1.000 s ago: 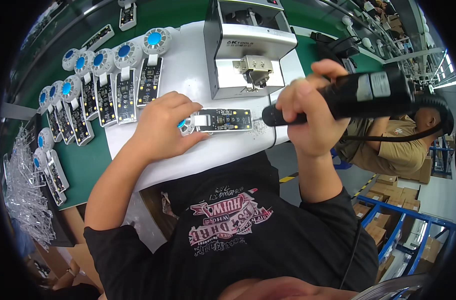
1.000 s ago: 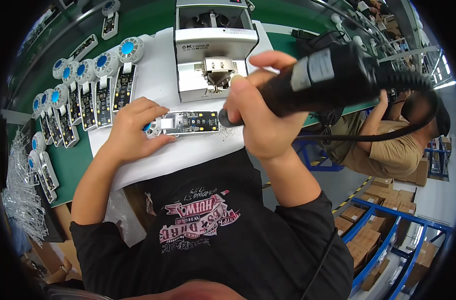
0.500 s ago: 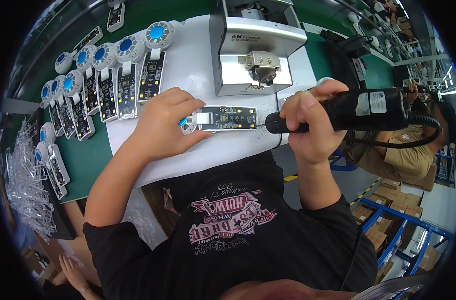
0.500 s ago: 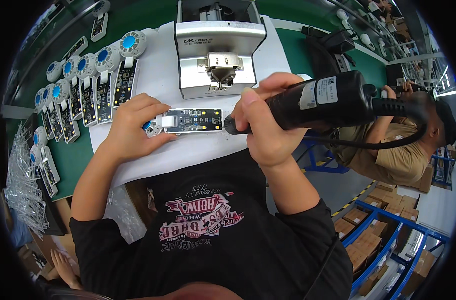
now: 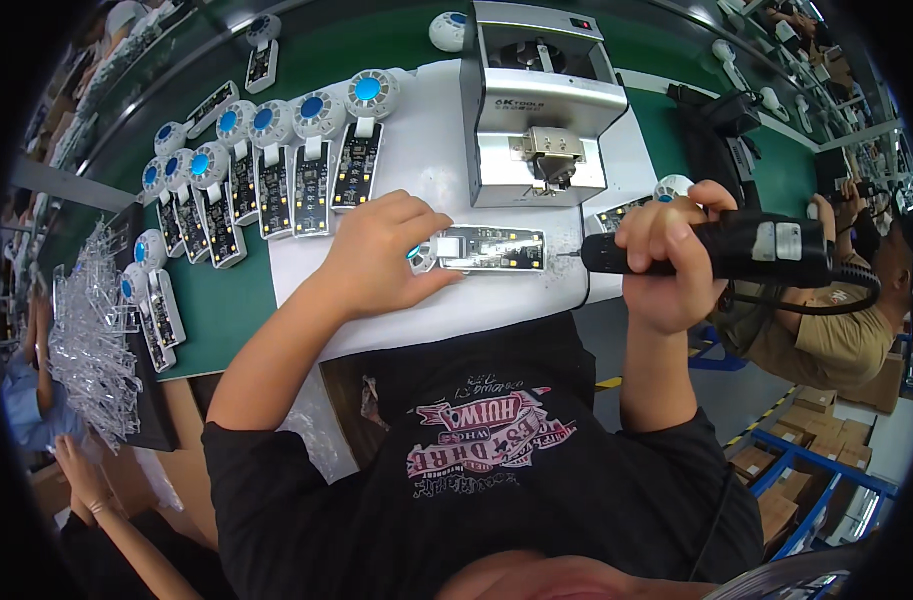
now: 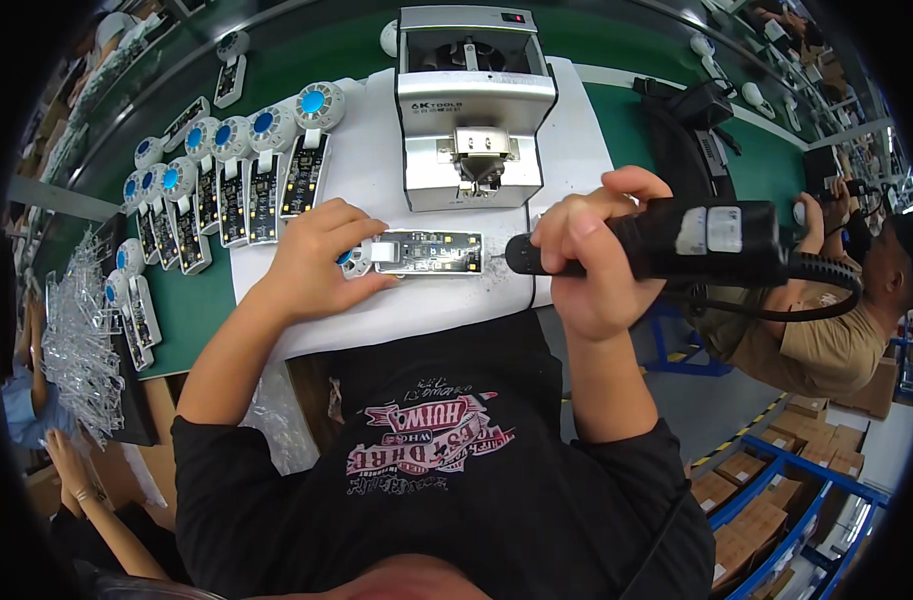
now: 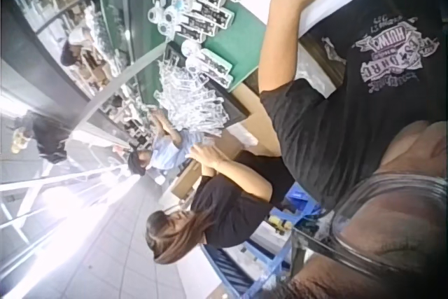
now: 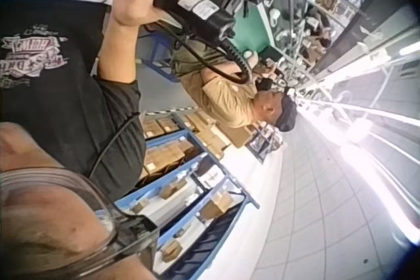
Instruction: Use an electric screwdriver to secure electronic components into plastic housings on a production line.
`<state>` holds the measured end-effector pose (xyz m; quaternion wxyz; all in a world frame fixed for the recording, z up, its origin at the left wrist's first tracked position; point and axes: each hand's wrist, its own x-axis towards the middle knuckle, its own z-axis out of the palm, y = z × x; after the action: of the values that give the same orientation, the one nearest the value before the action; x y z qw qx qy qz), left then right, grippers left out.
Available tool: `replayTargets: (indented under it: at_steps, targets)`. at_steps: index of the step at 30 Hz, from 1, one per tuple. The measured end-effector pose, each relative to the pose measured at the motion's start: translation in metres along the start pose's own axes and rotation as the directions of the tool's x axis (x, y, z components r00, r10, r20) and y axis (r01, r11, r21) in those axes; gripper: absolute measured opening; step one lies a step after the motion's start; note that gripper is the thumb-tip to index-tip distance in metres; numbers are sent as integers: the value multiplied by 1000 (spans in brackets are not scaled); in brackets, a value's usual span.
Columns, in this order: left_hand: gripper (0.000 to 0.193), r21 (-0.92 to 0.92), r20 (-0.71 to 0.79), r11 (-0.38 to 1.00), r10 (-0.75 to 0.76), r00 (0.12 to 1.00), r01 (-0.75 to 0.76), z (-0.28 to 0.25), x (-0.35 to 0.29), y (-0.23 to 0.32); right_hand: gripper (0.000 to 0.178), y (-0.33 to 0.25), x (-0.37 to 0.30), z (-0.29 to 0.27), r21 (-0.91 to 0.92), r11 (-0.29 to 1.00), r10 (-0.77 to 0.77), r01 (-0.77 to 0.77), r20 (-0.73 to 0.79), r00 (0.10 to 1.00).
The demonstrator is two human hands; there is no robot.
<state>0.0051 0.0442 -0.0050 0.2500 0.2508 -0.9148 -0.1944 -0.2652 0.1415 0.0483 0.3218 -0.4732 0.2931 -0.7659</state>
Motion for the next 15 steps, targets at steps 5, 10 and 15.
replayTargets:
  at_steps: [5,10,15]
  targets:
    - [45,1,-23,1000,16,1000,-16,2,6,1,33,4,21,25,-165,982,-90,89,2,996]
    - [46,-9,-24,1000,-18,1000,18,3,5,5,25,15,62,61,-416,872,-265,256,38,964]
    - [46,-38,-27,999,-25,999,24,4,-1,4,23,26,58,62,-533,834,-143,140,37,989]
